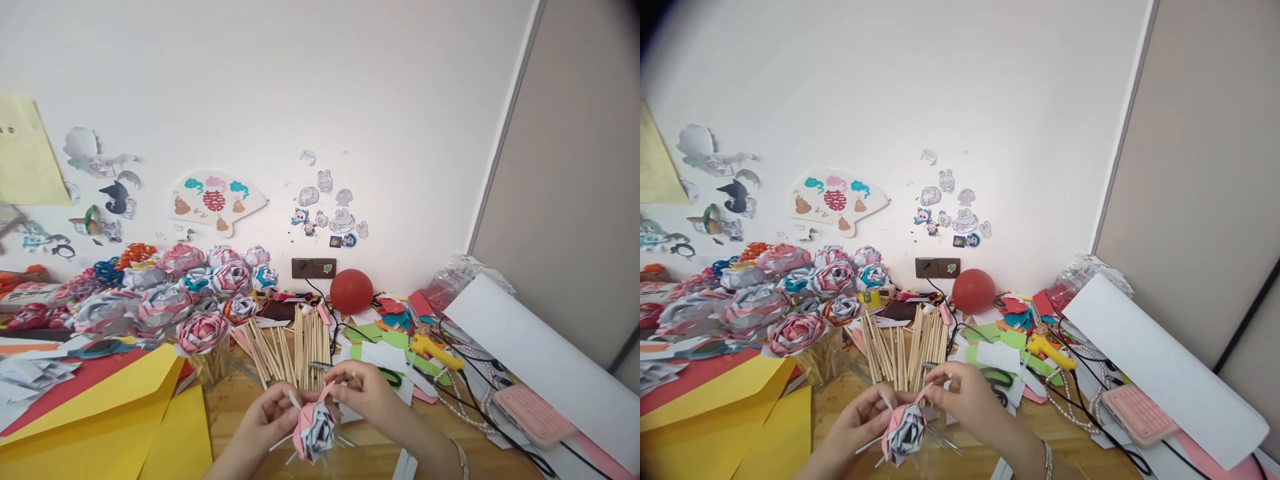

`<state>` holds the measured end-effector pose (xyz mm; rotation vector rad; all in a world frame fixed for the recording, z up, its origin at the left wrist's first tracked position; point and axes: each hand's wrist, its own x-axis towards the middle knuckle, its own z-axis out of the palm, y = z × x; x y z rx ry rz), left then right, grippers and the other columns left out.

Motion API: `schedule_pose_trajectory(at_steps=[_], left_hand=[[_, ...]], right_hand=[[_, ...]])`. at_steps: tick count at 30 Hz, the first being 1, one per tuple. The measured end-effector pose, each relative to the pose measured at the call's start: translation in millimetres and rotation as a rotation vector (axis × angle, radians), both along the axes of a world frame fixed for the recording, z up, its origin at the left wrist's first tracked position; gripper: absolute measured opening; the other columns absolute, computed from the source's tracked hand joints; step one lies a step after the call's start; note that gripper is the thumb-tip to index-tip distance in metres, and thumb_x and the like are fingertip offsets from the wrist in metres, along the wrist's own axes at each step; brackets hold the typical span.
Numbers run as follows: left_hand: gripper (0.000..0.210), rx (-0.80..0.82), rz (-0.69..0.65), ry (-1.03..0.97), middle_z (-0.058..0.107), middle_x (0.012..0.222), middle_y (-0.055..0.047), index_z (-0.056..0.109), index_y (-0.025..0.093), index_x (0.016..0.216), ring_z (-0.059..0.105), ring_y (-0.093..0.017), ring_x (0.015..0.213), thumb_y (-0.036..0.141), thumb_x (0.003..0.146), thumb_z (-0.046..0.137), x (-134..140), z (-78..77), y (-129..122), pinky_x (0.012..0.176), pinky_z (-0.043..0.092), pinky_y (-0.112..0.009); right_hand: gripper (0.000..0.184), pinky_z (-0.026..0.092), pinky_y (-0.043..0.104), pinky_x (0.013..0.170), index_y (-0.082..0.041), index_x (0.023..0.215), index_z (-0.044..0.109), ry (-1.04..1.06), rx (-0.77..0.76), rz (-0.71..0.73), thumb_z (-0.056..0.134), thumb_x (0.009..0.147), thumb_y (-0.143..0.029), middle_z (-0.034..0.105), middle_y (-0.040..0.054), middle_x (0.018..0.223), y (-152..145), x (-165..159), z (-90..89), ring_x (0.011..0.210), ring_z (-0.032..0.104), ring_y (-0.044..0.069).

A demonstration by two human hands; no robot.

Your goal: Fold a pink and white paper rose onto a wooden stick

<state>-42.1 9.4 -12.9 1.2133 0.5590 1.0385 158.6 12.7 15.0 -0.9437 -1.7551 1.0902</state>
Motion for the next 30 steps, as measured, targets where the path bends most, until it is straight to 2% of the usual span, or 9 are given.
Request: schedule_pose_trajectory(at_steps=[2, 6, 10, 14, 18, 22, 30], left_hand=[[0.026, 0.021, -0.006, -0.055, 0.07, 0.081, -0.003, 0.055, 0.018, 0.069, 0.062, -0.016, 0.067, 0.033, 0.062, 0.075, 1.4, -0.5, -0.5, 0.061, 0.046, -0.027], [0.022, 0.045, -0.019, -0.022, 0.071, 0.084, -0.003, 0.058, 0.019, 0.07, 0.063, -0.018, 0.072, 0.032, 0.063, 0.074, 1.8, -1.3, -1.2, 0.065, 0.048, -0.029], [0.029, 0.017, 0.012, 0.08, 0.07, 0.084, -0.003, 0.065, 0.021, 0.082, 0.063, -0.018, 0.073, 0.039, 0.061, 0.074, 0.7, 3.1, -2.7, 0.065, 0.048, -0.027], [0.042, 0.032, 0.053, 0.198, 0.072, 0.088, -0.007, 0.066, 0.021, 0.095, 0.063, -0.023, 0.084, 0.045, 0.061, 0.071, 7.4, 6.3, -5.1, 0.073, 0.049, -0.032], [0.034, 0.106, 0.157, 0.347, 0.072, 0.087, -0.008, 0.068, 0.018, 0.093, 0.063, -0.024, 0.084, 0.035, 0.064, 0.071, 16.2, -0.1, -8.1, 0.075, 0.05, -0.033], [0.028, 0.152, 0.269, 0.419, 0.071, 0.089, -0.01, 0.068, 0.016, 0.09, 0.063, -0.025, 0.086, 0.024, 0.063, 0.07, 18.8, -6.1, -9.8, 0.072, 0.051, -0.031], [0.013, 0.145, 0.387, 0.494, 0.071, 0.076, -0.009, 0.07, 0.016, 0.072, 0.065, -0.026, 0.076, 0.024, 0.062, 0.068, 19.9, 2.2, -15.1, 0.063, 0.054, -0.029]], right_hand=[[0.028, 0.046, 0.026, 0.064, -0.015, 0.085, 0.063, 0.103, -0.115, 0.051, 0.066, 0.071, -0.038, 0.064, 0.0038, 0.076, 1.8, -3.7, -5.0, 0.069, 0.06, 0.016], [0.023, 0.045, 0.023, 0.06, -0.014, 0.075, 0.062, 0.179, -0.145, 0.058, 0.068, 0.067, -0.034, 0.062, 0.001, 0.069, 1.1, -9.1, -6.8, 0.063, 0.059, 0.014], [0.016, 0.044, 0.022, 0.059, -0.015, 0.077, 0.062, 0.102, -0.131, -0.015, 0.066, 0.068, -0.028, 0.063, 0.0015, 0.072, -1.1, -8.8, -3.5, 0.065, 0.059, 0.014], [0.01, 0.043, 0.023, 0.063, -0.016, 0.075, 0.066, -0.067, -0.045, -0.121, 0.063, 0.066, -0.019, 0.066, 0.0014, 0.075, -2.2, -11.1, -7.2, 0.07, 0.059, 0.015], [0.013, 0.042, 0.024, 0.068, -0.02, 0.072, 0.068, -0.244, 0.071, -0.242, 0.062, 0.063, -0.012, 0.067, 0.0001, 0.077, -3.8, -18.0, -14.4, 0.074, 0.059, 0.017], [0.015, 0.041, 0.025, 0.067, -0.021, 0.072, 0.069, -0.314, 0.069, -0.292, 0.062, 0.063, -0.012, 0.067, 0.0004, 0.077, -4.9, -21.9, -17.0, 0.075, 0.06, 0.018], [0.009, 0.039, 0.024, 0.064, -0.022, 0.069, 0.068, -0.351, 0.061, -0.292, 0.062, 0.065, -0.017, 0.068, -0.0017, 0.071, -6.8, -22.3, -17.7, 0.07, 0.06, 0.017]])
